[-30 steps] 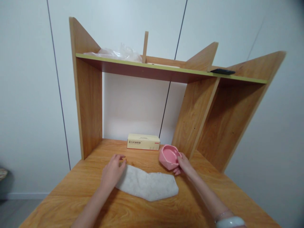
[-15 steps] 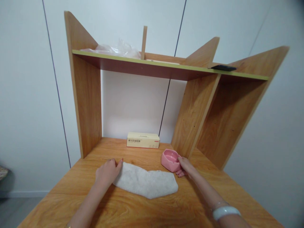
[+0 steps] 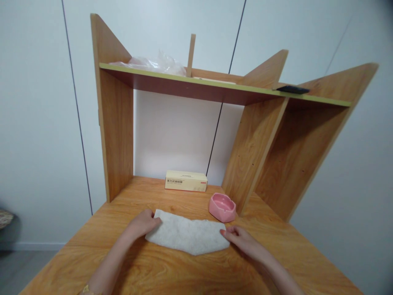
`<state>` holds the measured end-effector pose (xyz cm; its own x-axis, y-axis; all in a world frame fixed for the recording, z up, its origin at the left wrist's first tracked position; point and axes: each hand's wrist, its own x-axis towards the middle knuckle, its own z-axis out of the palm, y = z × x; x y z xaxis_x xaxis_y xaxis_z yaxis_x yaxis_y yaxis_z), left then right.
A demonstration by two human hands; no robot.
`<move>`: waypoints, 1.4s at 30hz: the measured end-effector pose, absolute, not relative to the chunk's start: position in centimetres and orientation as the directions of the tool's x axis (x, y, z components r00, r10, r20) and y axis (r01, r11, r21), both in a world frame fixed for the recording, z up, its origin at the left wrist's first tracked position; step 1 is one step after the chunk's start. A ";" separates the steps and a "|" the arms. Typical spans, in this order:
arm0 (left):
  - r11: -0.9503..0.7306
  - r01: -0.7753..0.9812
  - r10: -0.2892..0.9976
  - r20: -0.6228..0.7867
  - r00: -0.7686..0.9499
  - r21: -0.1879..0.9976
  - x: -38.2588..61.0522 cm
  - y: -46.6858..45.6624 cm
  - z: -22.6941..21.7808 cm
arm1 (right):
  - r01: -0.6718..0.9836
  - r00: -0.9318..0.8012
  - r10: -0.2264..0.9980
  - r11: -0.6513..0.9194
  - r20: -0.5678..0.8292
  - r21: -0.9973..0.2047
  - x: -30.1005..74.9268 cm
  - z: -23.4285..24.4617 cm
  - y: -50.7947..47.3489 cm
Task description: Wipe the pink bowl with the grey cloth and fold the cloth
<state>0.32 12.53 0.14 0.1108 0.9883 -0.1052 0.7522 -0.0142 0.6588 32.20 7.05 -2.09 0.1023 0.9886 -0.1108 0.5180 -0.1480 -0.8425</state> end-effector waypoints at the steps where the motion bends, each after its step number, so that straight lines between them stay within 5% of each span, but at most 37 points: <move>1: -0.011 0.763 0.991 -0.092 0.093 0.647 0.4 12.6 0.2 | 0.489 0.041 0.992 -0.124 -0.119 -0.864 31.9 -2.0 7.1; 5: 0.003 0.805 0.999 -0.035 0.022 0.594 0.6 12.8 0.6 | 0.384 -0.095 0.991 -0.051 -0.094 -0.922 30.6 -1.1 7.3; 11: -0.020 0.853 1.000 0.002 0.022 0.522 3.2 11.3 1.1 | 0.298 0.021 0.995 -0.095 -0.093 -0.950 32.3 0.1 5.9; 19: -0.131 0.907 0.991 0.028 0.131 0.400 6.1 9.0 0.6 | 0.395 0.224 0.971 -0.174 -0.090 -0.902 36.2 -1.4 4.0; 26: -0.692 0.608 0.720 0.310 0.621 0.390 7.5 7.0 1.3 | 0.553 0.291 0.933 0.018 0.213 -0.833 35.0 -1.1 4.7; 32: -0.813 0.458 0.563 0.285 0.776 0.359 9.1 5.4 0.2 | 0.719 0.230 0.908 0.083 0.350 -0.690 30.3 2.1 5.1; 35: -0.756 0.507 0.647 0.360 0.672 0.413 8.7 6.5 -0.3 | 0.803 0.169 0.897 0.115 0.408 -0.585 27.1 3.1 5.2; 42: -0.421 0.575 0.883 0.461 0.084 0.701 5.3 11.0 -0.5 | 0.896 -0.035 0.921 0.201 0.389 -0.396 20.0 3.0 5.7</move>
<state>5.35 10.96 -0.47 0.0837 0.8834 0.4611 0.5753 -0.4207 0.7015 20.02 5.74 3.03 -0.0346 0.9208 0.3886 0.8960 0.2008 -0.3960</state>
